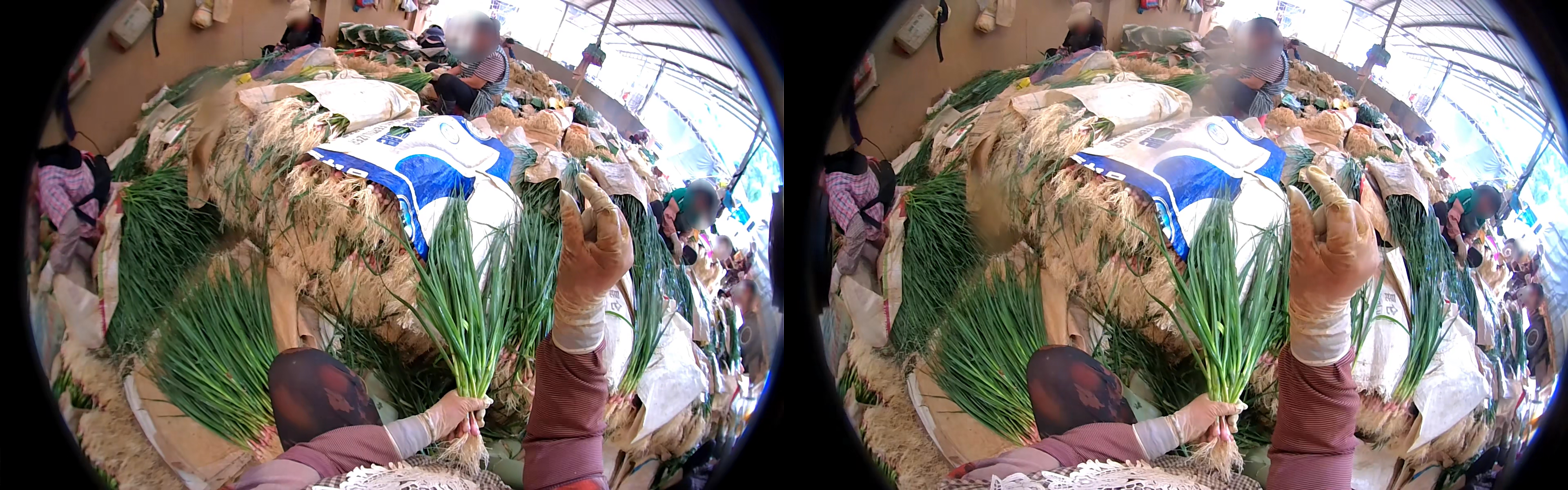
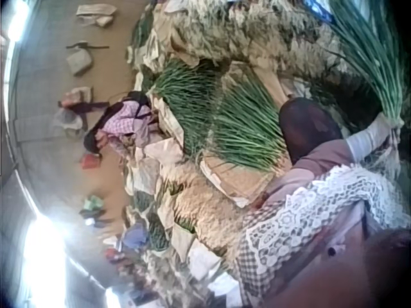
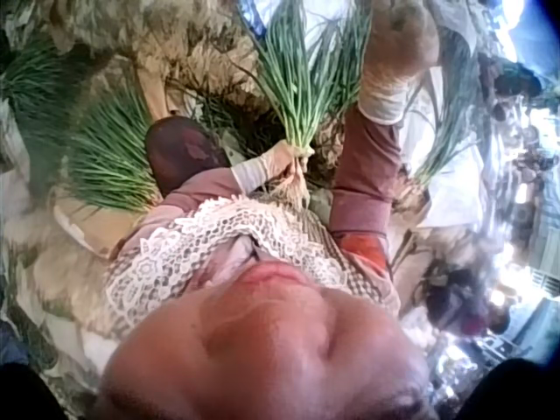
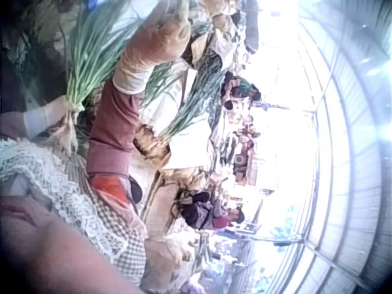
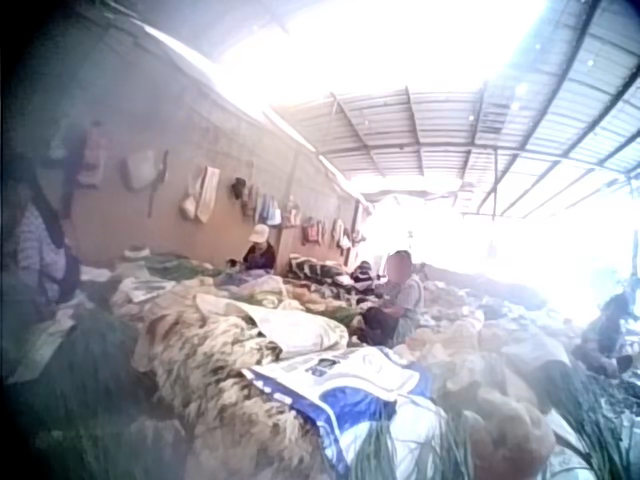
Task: The person picks up bunches of green onions from a pile, removes individual onions to sort or trim them, and organizes them into bundles by hand.
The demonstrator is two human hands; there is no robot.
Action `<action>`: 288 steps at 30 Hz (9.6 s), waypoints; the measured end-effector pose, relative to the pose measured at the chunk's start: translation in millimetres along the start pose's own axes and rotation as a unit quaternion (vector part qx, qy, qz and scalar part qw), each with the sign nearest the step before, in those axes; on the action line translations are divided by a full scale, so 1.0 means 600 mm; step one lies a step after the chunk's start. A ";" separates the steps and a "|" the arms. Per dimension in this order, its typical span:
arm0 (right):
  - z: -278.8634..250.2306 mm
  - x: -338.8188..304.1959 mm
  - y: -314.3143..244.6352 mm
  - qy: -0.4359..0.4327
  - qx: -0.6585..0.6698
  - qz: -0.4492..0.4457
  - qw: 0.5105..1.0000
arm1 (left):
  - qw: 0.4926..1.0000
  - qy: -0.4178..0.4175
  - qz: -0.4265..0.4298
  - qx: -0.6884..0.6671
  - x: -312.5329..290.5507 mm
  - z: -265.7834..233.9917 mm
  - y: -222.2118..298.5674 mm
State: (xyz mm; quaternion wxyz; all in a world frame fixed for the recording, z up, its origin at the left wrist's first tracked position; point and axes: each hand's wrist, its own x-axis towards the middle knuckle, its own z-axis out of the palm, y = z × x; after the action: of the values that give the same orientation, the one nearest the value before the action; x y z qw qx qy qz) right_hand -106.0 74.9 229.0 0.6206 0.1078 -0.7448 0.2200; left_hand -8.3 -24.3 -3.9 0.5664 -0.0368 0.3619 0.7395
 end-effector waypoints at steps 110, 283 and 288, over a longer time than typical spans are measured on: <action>-0.271 -0.392 -0.010 -0.184 0.227 0.641 0.710 | 0.932 0.033 0.039 0.359 -0.013 0.071 -0.018; -0.301 -0.387 0.070 -0.540 -0.097 0.388 0.740 | 0.973 -0.100 0.032 0.206 0.098 0.014 -0.031; -0.361 -0.406 0.193 -0.250 -0.351 0.495 0.755 | 0.984 -0.100 0.124 -0.077 0.060 0.082 0.030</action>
State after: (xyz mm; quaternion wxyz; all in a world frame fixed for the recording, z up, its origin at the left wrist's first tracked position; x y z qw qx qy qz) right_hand 84.0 249.1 -1.6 0.2112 -0.4496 -0.8480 0.1849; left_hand -18.8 31.4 24.5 0.4988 0.0391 0.2468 0.8299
